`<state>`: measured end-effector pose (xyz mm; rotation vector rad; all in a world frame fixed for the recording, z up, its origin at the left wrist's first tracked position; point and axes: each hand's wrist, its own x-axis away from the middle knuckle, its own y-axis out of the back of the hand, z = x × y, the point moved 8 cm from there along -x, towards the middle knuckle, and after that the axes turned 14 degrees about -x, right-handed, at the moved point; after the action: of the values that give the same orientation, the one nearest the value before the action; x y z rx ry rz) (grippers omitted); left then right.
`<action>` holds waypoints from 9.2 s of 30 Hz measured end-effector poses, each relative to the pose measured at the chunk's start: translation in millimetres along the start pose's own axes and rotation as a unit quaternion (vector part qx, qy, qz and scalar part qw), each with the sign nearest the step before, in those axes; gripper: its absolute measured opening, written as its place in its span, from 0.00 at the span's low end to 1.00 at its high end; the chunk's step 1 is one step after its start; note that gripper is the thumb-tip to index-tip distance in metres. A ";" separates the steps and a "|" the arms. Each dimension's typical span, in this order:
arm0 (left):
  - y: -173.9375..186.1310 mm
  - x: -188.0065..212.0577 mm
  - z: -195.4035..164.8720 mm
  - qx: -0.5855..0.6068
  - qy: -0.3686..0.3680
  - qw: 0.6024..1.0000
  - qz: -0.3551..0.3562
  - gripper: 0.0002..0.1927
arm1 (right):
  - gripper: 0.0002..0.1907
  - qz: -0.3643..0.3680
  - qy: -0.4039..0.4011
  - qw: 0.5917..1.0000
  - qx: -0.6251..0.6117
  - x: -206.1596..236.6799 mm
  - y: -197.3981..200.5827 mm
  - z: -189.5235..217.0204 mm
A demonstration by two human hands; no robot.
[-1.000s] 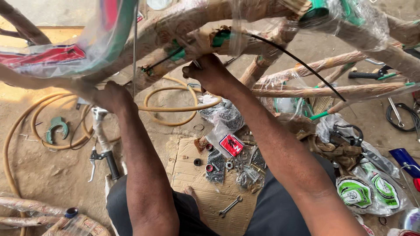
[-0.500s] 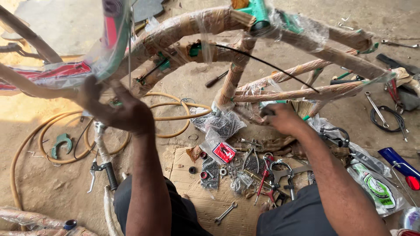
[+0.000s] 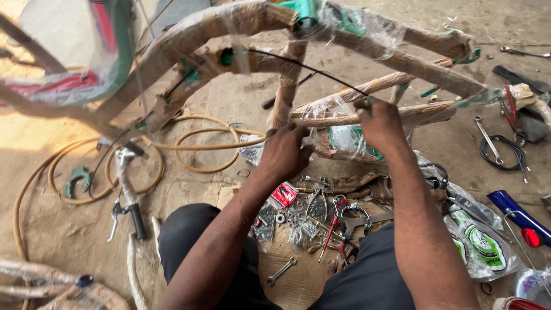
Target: The person assembles a bicycle by attaching the handlebar stem and routing brake cables through the frame. They use a screwdriver to tighten bolts on the handlebar and then thread a cable through the frame's cable guides.
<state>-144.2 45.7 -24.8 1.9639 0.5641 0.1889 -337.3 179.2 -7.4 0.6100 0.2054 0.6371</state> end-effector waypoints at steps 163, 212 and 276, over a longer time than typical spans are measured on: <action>-75.4 3.1 34.0 0.007 -0.035 0.993 0.113 0.17 | 0.18 0.045 0.020 0.974 0.221 13.1 -26.6 -4.5; -117.5 -120.3 56.7 0.068 0.079 0.988 -0.114 0.19 | 0.25 -0.122 0.259 0.895 0.343 2.2 -67.6 -51.0; 202.4 -113.9 -60.9 0.165 -0.120 0.954 -0.218 0.11 | 0.14 -0.060 0.012 0.913 -0.404 24.5 90.0 98.9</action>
<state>-205.4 -29.3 194.9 2.0820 0.8933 -0.4421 -326.9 205.1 125.6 -0.2102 -0.0099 0.5490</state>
